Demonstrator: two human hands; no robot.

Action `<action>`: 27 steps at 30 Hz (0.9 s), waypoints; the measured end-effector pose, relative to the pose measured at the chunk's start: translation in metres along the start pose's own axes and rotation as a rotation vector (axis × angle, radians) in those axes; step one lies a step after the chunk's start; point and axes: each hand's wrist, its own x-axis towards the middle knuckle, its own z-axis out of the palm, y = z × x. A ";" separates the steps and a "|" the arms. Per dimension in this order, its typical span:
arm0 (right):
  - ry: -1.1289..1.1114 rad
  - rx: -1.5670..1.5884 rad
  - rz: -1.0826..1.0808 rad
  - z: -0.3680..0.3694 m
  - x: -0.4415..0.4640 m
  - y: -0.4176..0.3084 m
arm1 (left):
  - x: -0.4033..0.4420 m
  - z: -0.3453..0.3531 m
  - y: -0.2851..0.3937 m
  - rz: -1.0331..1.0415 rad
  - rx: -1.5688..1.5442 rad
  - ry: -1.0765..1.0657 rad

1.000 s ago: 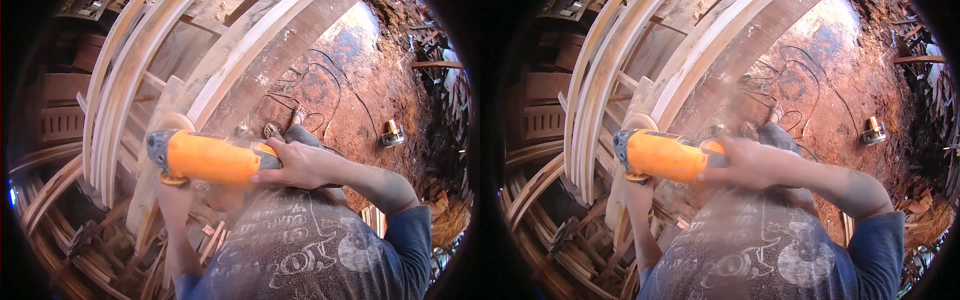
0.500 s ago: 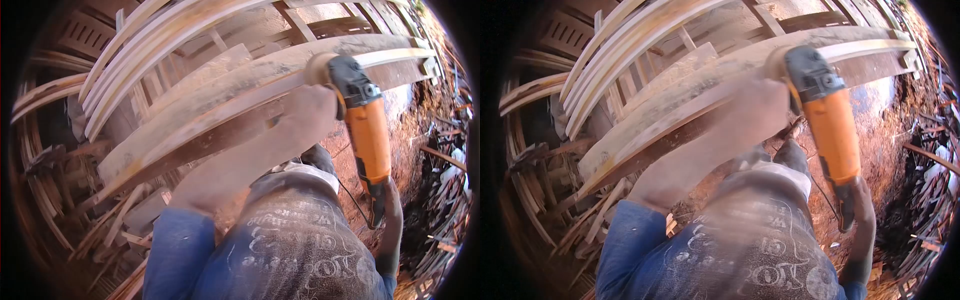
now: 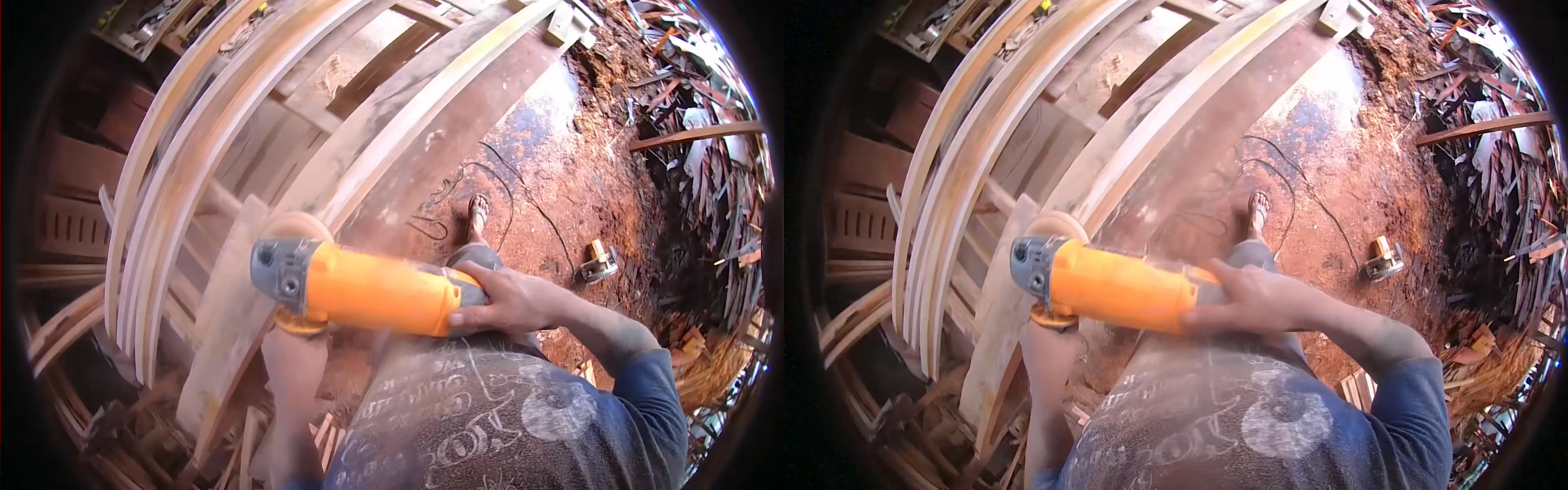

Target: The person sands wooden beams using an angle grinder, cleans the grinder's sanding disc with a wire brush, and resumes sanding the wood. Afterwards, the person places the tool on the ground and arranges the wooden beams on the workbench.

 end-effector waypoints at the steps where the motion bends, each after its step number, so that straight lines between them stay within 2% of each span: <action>1: 0.010 0.008 0.005 -0.013 0.001 0.004 | 0.007 0.001 0.009 -0.020 0.009 -0.010; 3: 0.024 0.019 0.008 -0.042 0.001 0.017 | 0.024 0.010 0.041 0.003 0.001 -0.006; 7: 0.126 0.241 0.004 -0.126 -0.023 0.073 | 0.087 0.050 0.132 0.038 0.033 -0.156; 10: 0.231 0.415 -0.015 -0.187 -0.042 0.132 | 0.134 0.078 0.241 0.088 0.173 -0.252; 11: 0.256 0.557 -0.036 -0.204 -0.046 0.157 | 0.150 0.090 0.270 0.160 0.139 -0.254; 13: 0.284 0.650 -0.010 -0.246 -0.059 0.186 | 0.181 0.118 0.319 0.306 0.073 -0.255; 15: 0.413 0.664 -0.209 -0.274 -0.052 0.227 | 0.215 0.140 0.371 0.370 0.086 -0.278; 17: 0.351 0.671 -0.025 -0.323 -0.066 0.259 | 0.245 0.164 0.418 0.433 0.137 -0.304; 20: 0.414 0.704 -0.013 -0.375 -0.077 0.291 | 0.283 0.195 0.487 0.602 0.131 -0.312; 22: 0.480 0.814 -0.015 -0.399 -0.083 0.322 | 0.294 0.200 0.534 0.623 0.240 -0.266; 25: 0.613 0.896 0.029 -0.404 -0.078 0.342 | 0.306 0.216 0.558 0.714 0.362 -0.077; 27: 0.677 0.876 0.081 -0.398 -0.074 0.323 | 0.302 0.217 0.544 0.701 0.376 -0.100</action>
